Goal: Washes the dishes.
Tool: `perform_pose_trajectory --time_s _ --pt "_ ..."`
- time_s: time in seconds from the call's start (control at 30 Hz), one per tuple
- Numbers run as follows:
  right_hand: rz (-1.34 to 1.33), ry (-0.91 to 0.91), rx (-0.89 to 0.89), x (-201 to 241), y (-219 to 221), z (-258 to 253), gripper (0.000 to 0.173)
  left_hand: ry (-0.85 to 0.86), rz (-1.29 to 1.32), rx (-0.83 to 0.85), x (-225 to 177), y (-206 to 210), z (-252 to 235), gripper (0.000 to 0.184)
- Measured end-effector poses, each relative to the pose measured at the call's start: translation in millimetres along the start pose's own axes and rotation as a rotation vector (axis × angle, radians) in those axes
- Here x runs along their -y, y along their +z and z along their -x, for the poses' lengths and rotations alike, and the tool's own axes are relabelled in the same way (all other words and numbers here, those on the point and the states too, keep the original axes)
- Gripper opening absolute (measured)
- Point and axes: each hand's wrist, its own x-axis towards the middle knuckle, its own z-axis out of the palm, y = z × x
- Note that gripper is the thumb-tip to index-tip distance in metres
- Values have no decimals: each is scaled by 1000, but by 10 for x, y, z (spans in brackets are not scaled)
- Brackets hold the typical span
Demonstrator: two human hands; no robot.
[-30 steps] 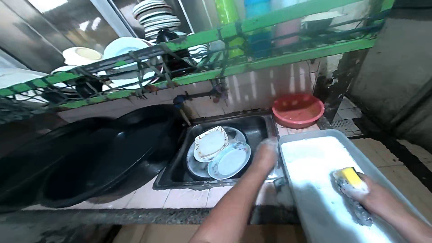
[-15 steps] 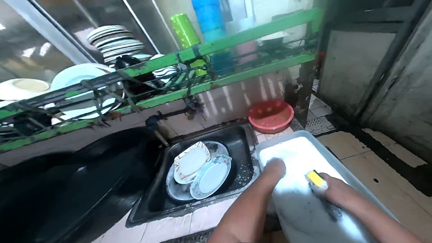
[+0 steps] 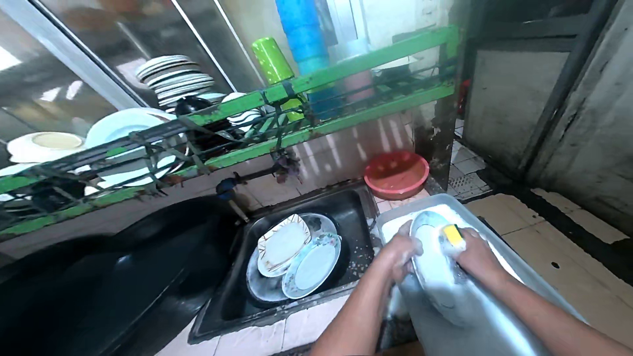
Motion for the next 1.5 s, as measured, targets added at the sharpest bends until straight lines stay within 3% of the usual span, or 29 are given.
perform_pose_trajectory --time_s 0.1,0.2,0.27,0.33,0.43,0.47,0.53,0.57,0.6,0.67,0.73,0.8,0.83,0.9,0.93,0.97,1.03,1.1,1.17,1.23,1.27,1.33,1.43,1.5 --pt "-415 -22 -50 274 143 48 70 -7 41 28 -23 135 219 94" --pt "-841 -136 -27 658 314 307 79 15 172 28 -17 91 398 71" --pt "-740 -176 -75 711 346 232 76 23 151 3 -46 71 547 70" --pt "-524 -148 -164 632 337 -44 70 -4 38 -39 -95 105 674 92" --pt "-618 -129 -161 696 359 -52 62 -21 -6 -65 -106 76 728 104" --pt "-700 -164 -106 784 366 106 63 -4 -1 -61 -77 33 719 96" --pt "-790 -242 -17 957 394 388 67 30 44 -79 -3 -35 704 48" --pt "-765 -264 -6 1000 378 427 70 40 53 -83 10 -52 720 36" --pt "-717 -258 -18 992 346 380 71 62 40 -94 24 -38 751 47" --pt "-615 -170 -107 894 243 98 69 141 39 -74 93 36 836 98" --pt "-591 -87 -202 827 137 -116 65 276 138 25 198 78 889 116" --pt "-607 -183 -236 921 55 38 63 266 201 57 193 63 909 107" --pt "-617 -288 -228 992 56 211 61 218 223 43 155 36 916 92" --pt "-620 -503 -183 1097 118 494 60 173 244 50 82 -85 885 43" --pt "-613 -565 -172 1086 150 520 62 185 217 46 64 -129 876 35" --pt "-596 -564 -184 1022 168 461 63 179 152 -1 51 -124 905 39" --pt "-541 -362 -256 872 146 174 63 134 28 -99 56 -36 969 73" --pt "-518 -173 -273 811 38 7 69 172 105 -44 151 -1 974 100" --pt "-509 -247 -243 902 -9 199 65 114 184 -10 159 2 965 88" --pt "-518 -462 -149 1024 47 512 61 38 149 -28 103 -24 943 50" --pt "-522 -559 -139 1038 99 553 63 45 108 -39 86 -49 930 42" --pt "-468 -559 -201 961 121 407 63 73 50 -109 65 -40 979 51" --pt "-383 -236 -307 939 -20 67 63 114 183 -159 178 3 1031 59" --pt "-372 -337 -297 1019 -65 243 57 103 315 -71 210 -44 1056 51"
